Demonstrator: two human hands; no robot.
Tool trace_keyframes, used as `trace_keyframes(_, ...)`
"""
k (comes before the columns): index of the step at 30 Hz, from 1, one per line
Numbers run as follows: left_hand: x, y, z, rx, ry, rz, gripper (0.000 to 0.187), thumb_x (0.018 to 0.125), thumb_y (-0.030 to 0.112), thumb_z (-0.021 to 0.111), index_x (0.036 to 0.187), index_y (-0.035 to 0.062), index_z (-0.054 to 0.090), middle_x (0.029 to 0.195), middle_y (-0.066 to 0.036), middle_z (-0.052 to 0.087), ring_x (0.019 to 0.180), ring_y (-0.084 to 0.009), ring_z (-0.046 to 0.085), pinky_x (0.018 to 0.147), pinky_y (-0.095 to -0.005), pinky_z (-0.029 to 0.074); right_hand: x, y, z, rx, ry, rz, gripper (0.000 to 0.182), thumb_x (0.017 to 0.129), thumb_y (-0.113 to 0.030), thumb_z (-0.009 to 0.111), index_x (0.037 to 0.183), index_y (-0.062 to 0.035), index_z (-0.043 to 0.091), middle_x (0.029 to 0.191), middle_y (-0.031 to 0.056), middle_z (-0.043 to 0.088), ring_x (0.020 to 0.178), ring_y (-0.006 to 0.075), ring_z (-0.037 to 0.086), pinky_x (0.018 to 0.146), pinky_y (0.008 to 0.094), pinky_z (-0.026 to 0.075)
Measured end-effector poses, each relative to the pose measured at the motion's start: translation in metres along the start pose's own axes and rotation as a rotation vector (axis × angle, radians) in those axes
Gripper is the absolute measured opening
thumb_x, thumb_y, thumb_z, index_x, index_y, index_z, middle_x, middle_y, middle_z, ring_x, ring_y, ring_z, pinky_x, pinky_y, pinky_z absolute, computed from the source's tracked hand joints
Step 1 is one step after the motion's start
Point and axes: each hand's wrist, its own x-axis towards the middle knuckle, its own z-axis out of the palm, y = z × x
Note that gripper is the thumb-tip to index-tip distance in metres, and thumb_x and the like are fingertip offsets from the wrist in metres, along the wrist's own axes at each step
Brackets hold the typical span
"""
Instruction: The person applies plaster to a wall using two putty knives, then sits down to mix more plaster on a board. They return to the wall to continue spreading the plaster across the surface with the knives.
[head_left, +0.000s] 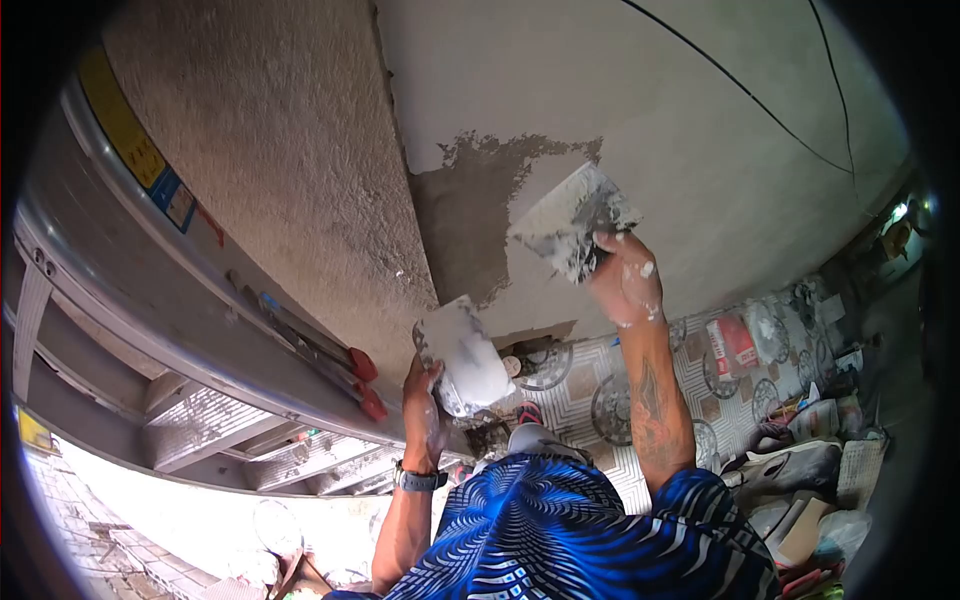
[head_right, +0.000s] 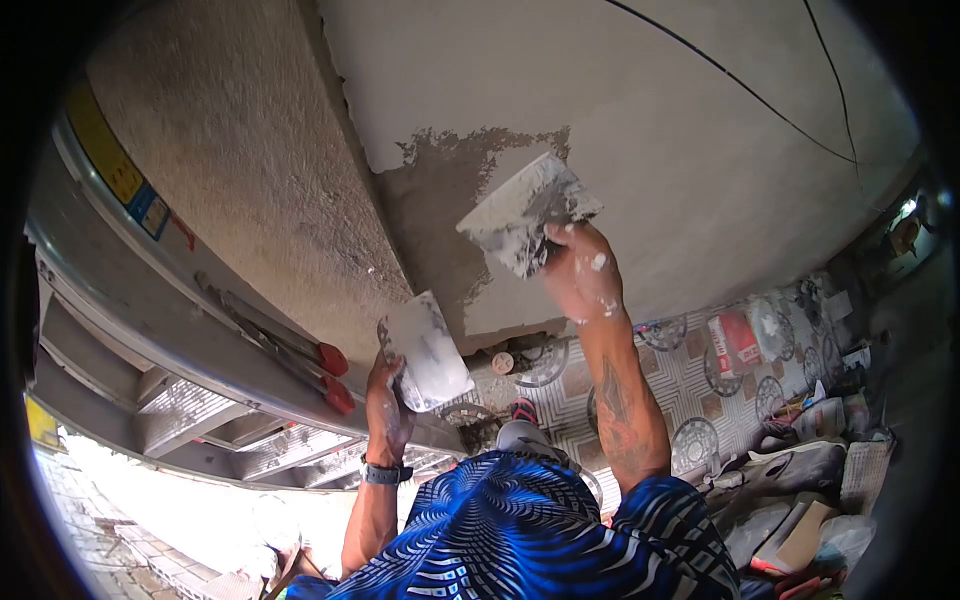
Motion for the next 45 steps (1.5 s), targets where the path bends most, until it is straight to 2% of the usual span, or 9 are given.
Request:
trace_keyframes(4,0.012,0.016,0.021,-0.152,-0.008,-0.075,0.037,0.091,0.015,0.048,0.126,0.0016,0.048,0.111,-0.011,0.062,0.096,-0.0207,0.065,0.084,-0.0344,0.055,-0.04,0.013,0.021,-0.506,0.026,0.048,0.036,0.084,-0.006,0.058,0.119,0.006,0.054,0.111,0.0163,0.063,0.106,0.0247,0.061,0.095,0.0368,0.048)
trace_keyframes(11,0.006,0.013,0.037,-0.298,-0.055,-0.135,0.027,0.092,0.016,0.049,0.113,0.0007,0.054,0.104,-0.01,0.062,0.092,-0.0188,0.064,0.081,-0.0344,0.054,-0.066,0.038,0.03,-1.278,-0.87,-0.462,0.056,0.085,-0.002,0.052,0.141,-0.008,0.043,0.147,0.0161,0.039,0.136,0.0334,0.037,0.114,0.045,0.03)
trace_keyframes(13,0.004,0.014,0.031,0.819,-0.178,0.38,0.025,0.092,0.016,0.047,0.111,0.0006,0.055,0.102,-0.011,0.062,0.09,-0.0183,0.062,0.08,-0.0314,0.05,-0.07,0.039,0.027,-1.416,-0.995,-0.454,0.054,0.087,-0.007,0.052,0.14,-0.0098,0.044,0.148,0.0144,0.038,0.138,0.0307,0.035,0.116,0.046,0.028)
trace_keyframes(17,0.009,0.019,0.036,0.158,-0.071,-0.072,0.034,0.091,0.013,0.046,0.12,-0.0026,0.053,0.106,-0.012,0.062,0.093,-0.0191,0.062,0.083,-0.029,0.048,-0.077,0.043,0.019,-1.681,-1.046,-0.505,0.048,0.09,-0.013,0.048,0.138,-0.0109,0.046,0.148,0.0122,0.039,0.139,0.0276,0.035,0.117,0.0459,0.027)
trace_keyframes(33,0.017,0.035,0.044,0.226,-0.037,0.075,0.043,0.092,0.011,0.046,0.132,-0.0051,0.044,0.119,-0.014,0.057,0.1,-0.0196,0.061,0.086,-0.0305,0.05,-0.081,0.046,-0.104,-1.841,-0.419,-0.003,0.069,0.074,0.016,0.044,0.14,-0.0039,0.041,0.147,0.0197,0.036,0.141,0.0303,0.028,0.115,0.0411,0.03)
trace_keyframes(34,0.019,0.034,0.044,0.247,-0.044,0.123,0.043,0.092,0.011,0.045,0.131,-0.0059,0.043,0.118,-0.013,0.058,0.098,-0.0183,0.06,0.085,-0.0292,0.048,-0.088,0.049,-0.105,-1.792,-0.306,-0.172,0.054,0.081,0.01,0.046,0.134,0.0001,0.044,0.13,0.022,0.053,0.127,0.0265,0.049,0.104,0.0362,0.041)
trace_keyframes(37,0.023,0.036,0.046,0.573,-0.023,0.433,0.038,0.094,0.012,0.045,0.127,-0.0072,0.044,0.113,-0.013,0.058,0.093,-0.0166,0.056,0.082,-0.0288,0.046,-0.103,0.03,-0.079,-1.496,0.084,0.452,0.034,0.092,-0.004,0.049,0.125,0.0033,0.05,0.106,0.0206,0.065,0.095,0.0242,0.064,0.085,0.0346,0.048)
trace_keyframes(39,0.021,0.038,0.048,0.753,0.005,0.589,0.035,0.095,0.013,0.044,0.123,-0.008,0.045,0.109,-0.015,0.058,0.088,-0.0177,0.055,0.078,-0.03,0.045,-0.116,0.046,-0.071,-1.28,0.15,0.028,0.024,0.096,-0.019,0.051,0.099,0.0047,0.057,0.071,0.0113,0.055,0.065,0.0186,0.046,0.064,0.0341,0.043)
trace_keyframes(45,0.016,0.038,0.07,0.913,0.017,0.887,0.031,0.094,0.013,0.043,0.115,-0.0103,0.045,0.101,-0.021,0.057,0.084,-0.0249,0.054,0.075,-0.0342,0.045,-0.125,0.067,-0.03,-1.251,0.053,-0.102,0.027,0.092,-0.012,0.052,0.111,0.006,0.055,0.093,0.0242,0.064,0.085,0.0392,0.064,0.076,0.0409,0.05)
